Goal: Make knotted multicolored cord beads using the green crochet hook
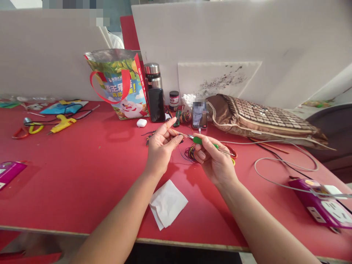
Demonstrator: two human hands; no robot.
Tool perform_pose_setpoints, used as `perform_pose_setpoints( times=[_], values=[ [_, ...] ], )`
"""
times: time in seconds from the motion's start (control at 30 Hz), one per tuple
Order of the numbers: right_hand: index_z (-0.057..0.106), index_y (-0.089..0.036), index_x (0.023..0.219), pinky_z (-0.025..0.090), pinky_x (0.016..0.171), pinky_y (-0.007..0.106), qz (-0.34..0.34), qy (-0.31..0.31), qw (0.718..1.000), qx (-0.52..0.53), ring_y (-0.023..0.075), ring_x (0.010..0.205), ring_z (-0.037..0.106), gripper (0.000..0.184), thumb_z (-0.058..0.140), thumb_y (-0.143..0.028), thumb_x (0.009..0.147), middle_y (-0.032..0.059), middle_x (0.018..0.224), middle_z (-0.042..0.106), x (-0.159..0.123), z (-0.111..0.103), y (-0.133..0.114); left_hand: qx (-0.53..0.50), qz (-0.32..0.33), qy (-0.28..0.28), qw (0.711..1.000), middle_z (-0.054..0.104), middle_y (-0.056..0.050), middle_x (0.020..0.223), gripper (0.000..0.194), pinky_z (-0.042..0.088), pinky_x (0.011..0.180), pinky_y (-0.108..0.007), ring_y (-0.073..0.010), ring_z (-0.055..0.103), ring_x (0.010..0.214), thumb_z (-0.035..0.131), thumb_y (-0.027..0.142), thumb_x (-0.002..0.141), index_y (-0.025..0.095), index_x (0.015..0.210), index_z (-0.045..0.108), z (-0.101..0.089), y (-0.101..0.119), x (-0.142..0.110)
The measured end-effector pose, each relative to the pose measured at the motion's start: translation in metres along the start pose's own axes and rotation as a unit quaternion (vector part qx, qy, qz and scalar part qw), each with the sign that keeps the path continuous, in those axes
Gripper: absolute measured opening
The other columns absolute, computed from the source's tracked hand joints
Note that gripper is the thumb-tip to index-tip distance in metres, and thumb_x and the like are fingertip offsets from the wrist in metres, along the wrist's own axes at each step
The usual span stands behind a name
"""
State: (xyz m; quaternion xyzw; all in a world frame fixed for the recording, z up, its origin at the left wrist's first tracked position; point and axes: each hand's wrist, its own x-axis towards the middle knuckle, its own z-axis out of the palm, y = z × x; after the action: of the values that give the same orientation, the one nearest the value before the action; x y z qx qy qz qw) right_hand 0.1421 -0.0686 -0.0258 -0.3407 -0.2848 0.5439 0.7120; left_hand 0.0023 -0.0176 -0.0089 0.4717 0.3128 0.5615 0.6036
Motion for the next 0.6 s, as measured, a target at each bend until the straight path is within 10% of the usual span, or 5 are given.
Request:
perform_pose_setpoints(
  times=[0.6],
  values=[
    [0.082,-0.022,0.097,0.042,0.049,0.027,-0.075,-0.005,0.995,-0.069,0.0097,0.052,0.049,0.019,0.078,-0.036,0.085,0.0003,0.067,0.065,-0.0063,-0.0017,0.0075,0.155,0.098,-0.04,0.982,0.067,0.0,0.081,0.057,0.052,0.08,-0.028,-0.014,0.062,0.078,0.068,0.017,0.088,0.024,0.145,0.059,0.0049,-0.0073,-0.0084]
  ],
)
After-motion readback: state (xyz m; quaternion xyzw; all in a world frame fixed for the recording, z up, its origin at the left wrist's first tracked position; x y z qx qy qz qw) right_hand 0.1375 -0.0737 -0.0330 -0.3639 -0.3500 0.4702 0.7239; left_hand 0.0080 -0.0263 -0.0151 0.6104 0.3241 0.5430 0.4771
